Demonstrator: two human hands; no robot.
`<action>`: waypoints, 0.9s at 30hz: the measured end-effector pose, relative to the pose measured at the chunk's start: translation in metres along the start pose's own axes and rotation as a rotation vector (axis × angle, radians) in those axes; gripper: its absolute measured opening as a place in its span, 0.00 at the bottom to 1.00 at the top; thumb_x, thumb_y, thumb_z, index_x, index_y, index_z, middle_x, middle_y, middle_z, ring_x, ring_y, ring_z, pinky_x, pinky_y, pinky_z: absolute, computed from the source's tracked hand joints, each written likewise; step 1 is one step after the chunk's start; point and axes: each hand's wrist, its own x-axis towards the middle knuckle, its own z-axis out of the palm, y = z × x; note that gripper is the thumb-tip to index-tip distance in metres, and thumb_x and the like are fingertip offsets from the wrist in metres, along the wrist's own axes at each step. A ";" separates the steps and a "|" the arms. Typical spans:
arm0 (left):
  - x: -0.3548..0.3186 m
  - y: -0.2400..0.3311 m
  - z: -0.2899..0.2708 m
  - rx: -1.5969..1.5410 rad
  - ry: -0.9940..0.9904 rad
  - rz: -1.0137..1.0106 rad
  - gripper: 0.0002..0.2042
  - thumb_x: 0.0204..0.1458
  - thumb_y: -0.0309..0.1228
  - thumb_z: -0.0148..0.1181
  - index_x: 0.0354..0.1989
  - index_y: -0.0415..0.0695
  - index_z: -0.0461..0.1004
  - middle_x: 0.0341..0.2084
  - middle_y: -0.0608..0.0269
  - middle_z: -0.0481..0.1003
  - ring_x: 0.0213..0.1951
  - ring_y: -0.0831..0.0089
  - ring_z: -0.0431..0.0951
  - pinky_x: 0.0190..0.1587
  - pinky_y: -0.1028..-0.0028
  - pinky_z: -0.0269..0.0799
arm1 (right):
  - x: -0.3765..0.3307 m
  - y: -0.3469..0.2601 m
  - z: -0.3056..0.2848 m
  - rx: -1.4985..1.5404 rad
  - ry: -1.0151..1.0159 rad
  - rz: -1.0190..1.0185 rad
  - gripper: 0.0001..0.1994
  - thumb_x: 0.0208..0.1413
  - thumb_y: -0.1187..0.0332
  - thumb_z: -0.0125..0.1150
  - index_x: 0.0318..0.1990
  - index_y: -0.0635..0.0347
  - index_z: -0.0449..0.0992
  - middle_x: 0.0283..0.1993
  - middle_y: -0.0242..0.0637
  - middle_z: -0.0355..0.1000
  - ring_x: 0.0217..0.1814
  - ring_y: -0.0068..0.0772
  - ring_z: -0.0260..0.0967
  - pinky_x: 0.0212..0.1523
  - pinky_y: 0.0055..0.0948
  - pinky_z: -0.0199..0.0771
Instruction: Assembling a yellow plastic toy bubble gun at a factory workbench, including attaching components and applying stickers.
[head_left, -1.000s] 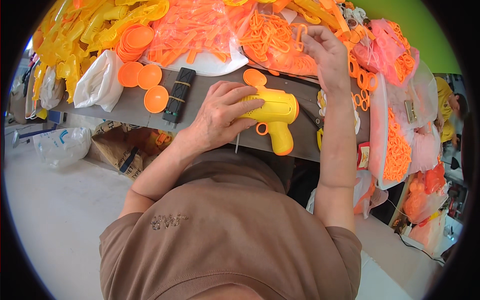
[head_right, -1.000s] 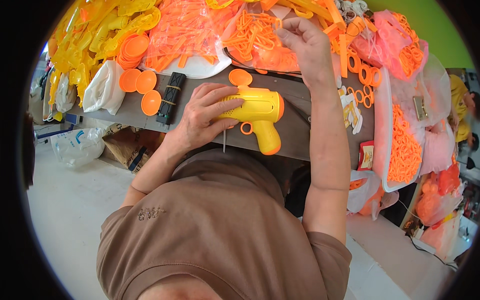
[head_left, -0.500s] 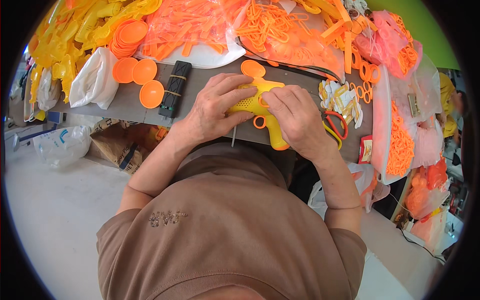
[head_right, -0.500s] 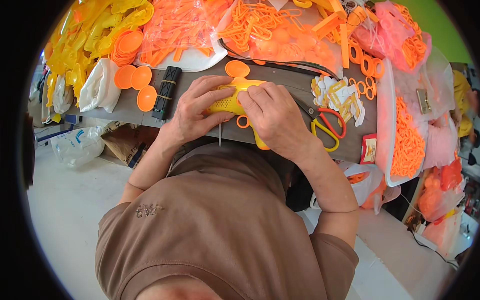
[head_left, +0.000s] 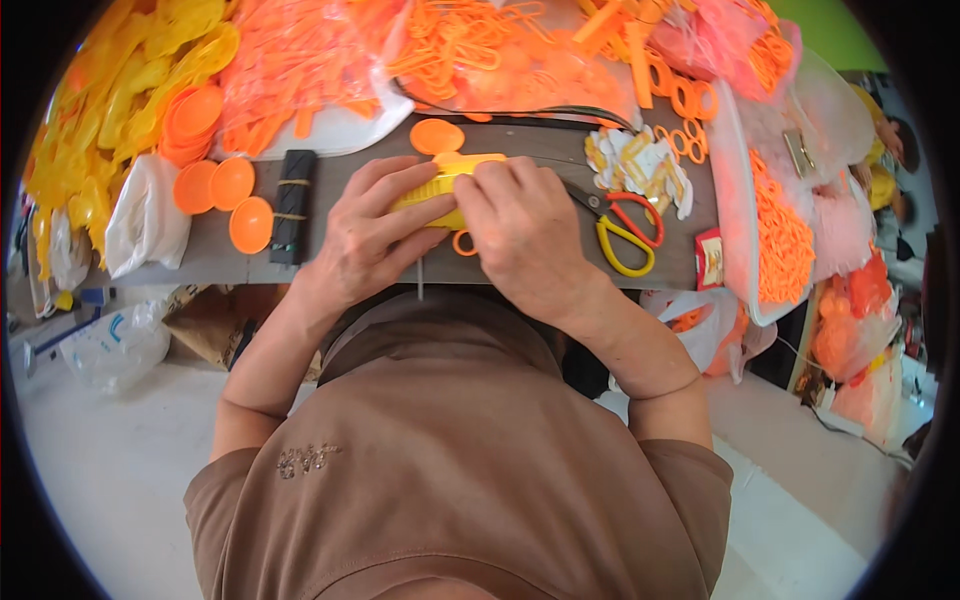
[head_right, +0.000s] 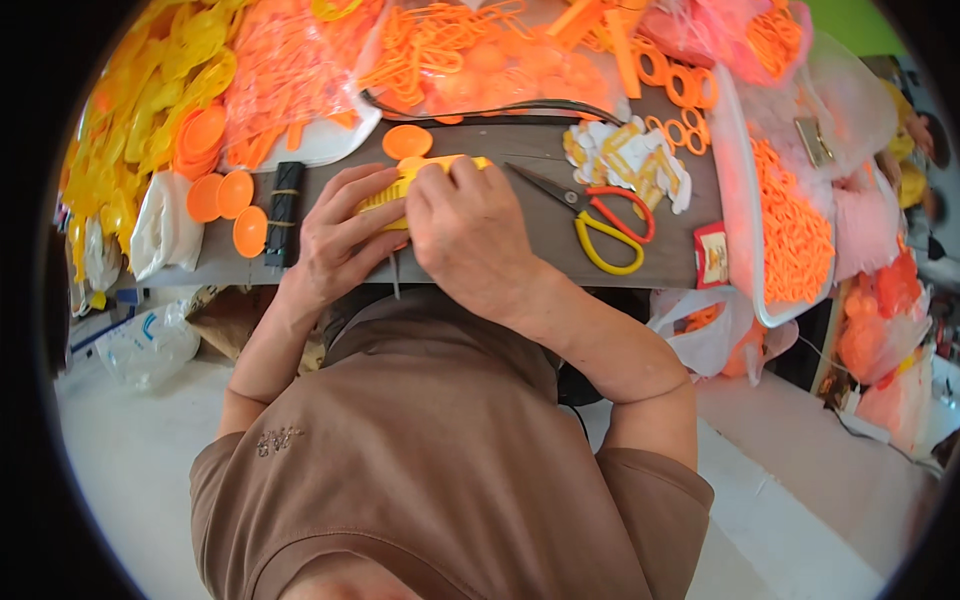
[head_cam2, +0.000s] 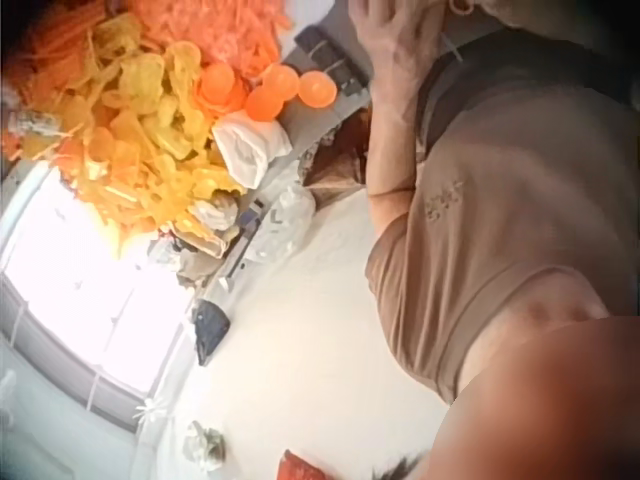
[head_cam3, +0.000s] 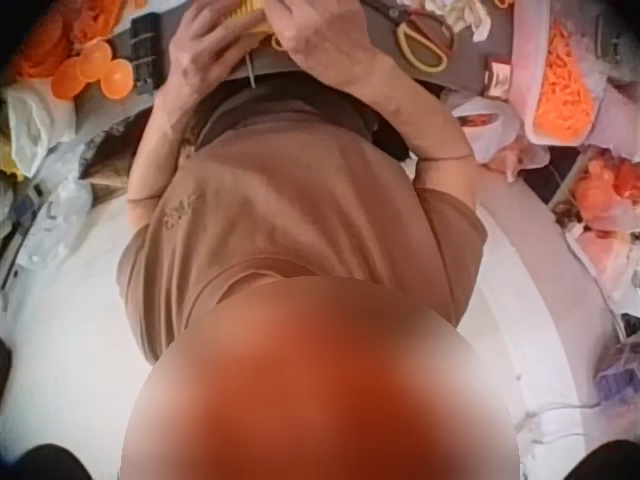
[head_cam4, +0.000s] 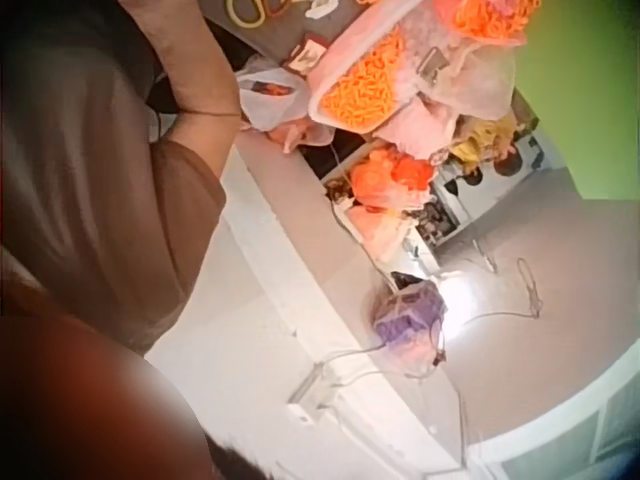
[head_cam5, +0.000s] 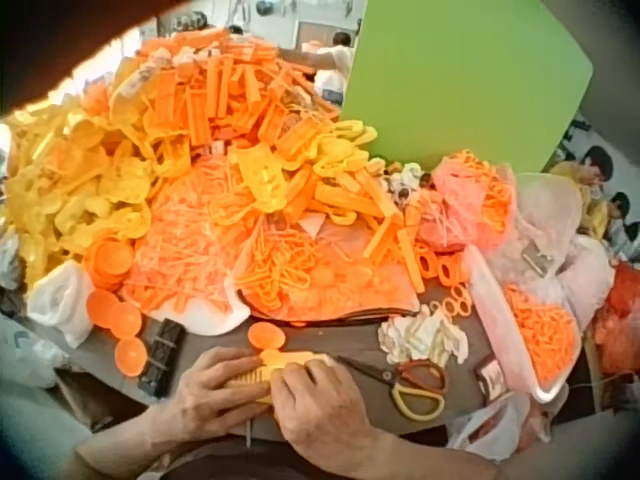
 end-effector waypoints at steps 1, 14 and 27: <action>0.000 0.001 0.000 0.019 -0.013 -0.008 0.19 0.37 0.25 0.68 0.43 0.47 0.79 0.45 0.55 0.73 0.47 0.55 0.72 0.48 0.63 0.70 | -0.001 -0.001 0.001 -0.021 -0.009 0.012 0.16 0.40 0.72 0.58 0.41 0.62 0.72 0.36 0.35 0.66 0.40 0.37 0.65 0.39 0.32 0.65; 0.003 -0.002 -0.001 -0.044 -0.036 -0.020 0.25 0.37 0.25 0.68 0.49 0.40 0.74 0.46 0.53 0.73 0.48 0.53 0.72 0.49 0.62 0.70 | -0.083 0.130 -0.003 0.232 0.345 0.773 0.10 0.47 0.74 0.63 0.39 0.63 0.75 0.37 0.38 0.71 0.38 0.32 0.69 0.39 0.29 0.69; 0.016 0.021 -0.011 0.000 0.070 -0.042 0.26 0.38 0.25 0.69 0.50 0.37 0.72 0.46 0.51 0.73 0.48 0.55 0.73 0.50 0.63 0.69 | -0.088 0.144 -0.002 0.572 0.338 0.868 0.05 0.48 0.78 0.63 0.34 0.64 0.74 0.28 0.30 0.69 0.27 0.19 0.63 0.28 0.21 0.63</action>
